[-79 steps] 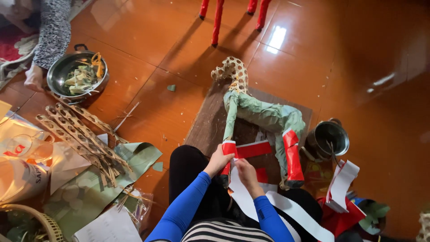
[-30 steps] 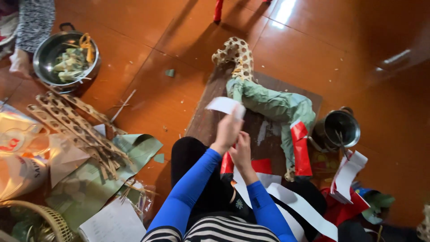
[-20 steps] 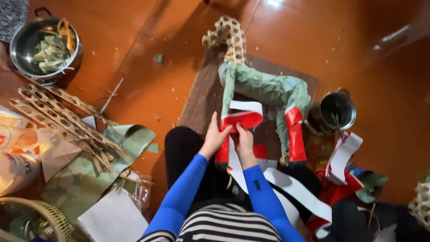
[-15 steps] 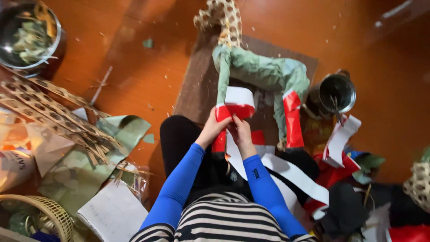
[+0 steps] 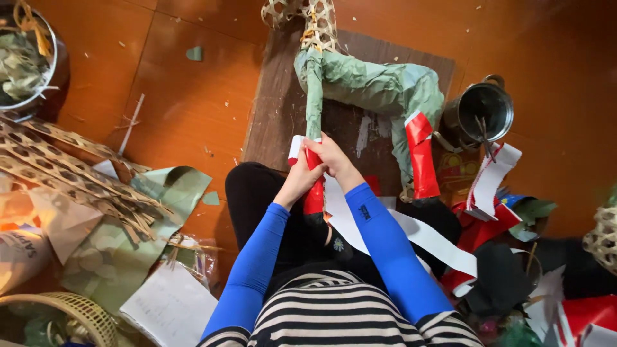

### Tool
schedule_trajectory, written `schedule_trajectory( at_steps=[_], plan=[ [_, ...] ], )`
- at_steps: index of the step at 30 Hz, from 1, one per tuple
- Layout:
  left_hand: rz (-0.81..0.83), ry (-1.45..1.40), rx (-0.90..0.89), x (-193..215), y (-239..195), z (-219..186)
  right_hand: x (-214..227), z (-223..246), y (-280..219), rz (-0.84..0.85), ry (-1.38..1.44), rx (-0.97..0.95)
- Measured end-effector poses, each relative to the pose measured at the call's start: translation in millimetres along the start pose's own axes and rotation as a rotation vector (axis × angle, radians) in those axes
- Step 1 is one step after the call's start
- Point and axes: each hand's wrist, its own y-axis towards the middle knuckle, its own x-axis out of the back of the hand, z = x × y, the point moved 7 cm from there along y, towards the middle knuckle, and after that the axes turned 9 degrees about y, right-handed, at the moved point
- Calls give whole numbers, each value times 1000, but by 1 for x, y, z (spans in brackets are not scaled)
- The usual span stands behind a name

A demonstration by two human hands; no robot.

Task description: Cutting paper strips and wrapping them around the legs of a giraffe model.

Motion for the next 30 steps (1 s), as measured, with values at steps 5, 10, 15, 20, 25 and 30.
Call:
schedule_trajectory(
  at_steps=[5,10,15,20,25,30],
  plan=[
    [8,33,-103,3,0,5,0,-5,-7,-3,291,11],
    [-333,-58,-272,48,1,-28,-21,9,-23,35,446,41],
    [-715,46,-636,79,29,-81,-58,98,-110,-76,-529,768],
    [-351,197,-525,30,14,-116,-27,85,-105,-262,-161,658],
    [-352,131,-340,23,42,-36,27,24,-42,-463,149,356],
    [-155,158,-23,5,59,6,44,-26,-14,-361,499,83]
  ],
)
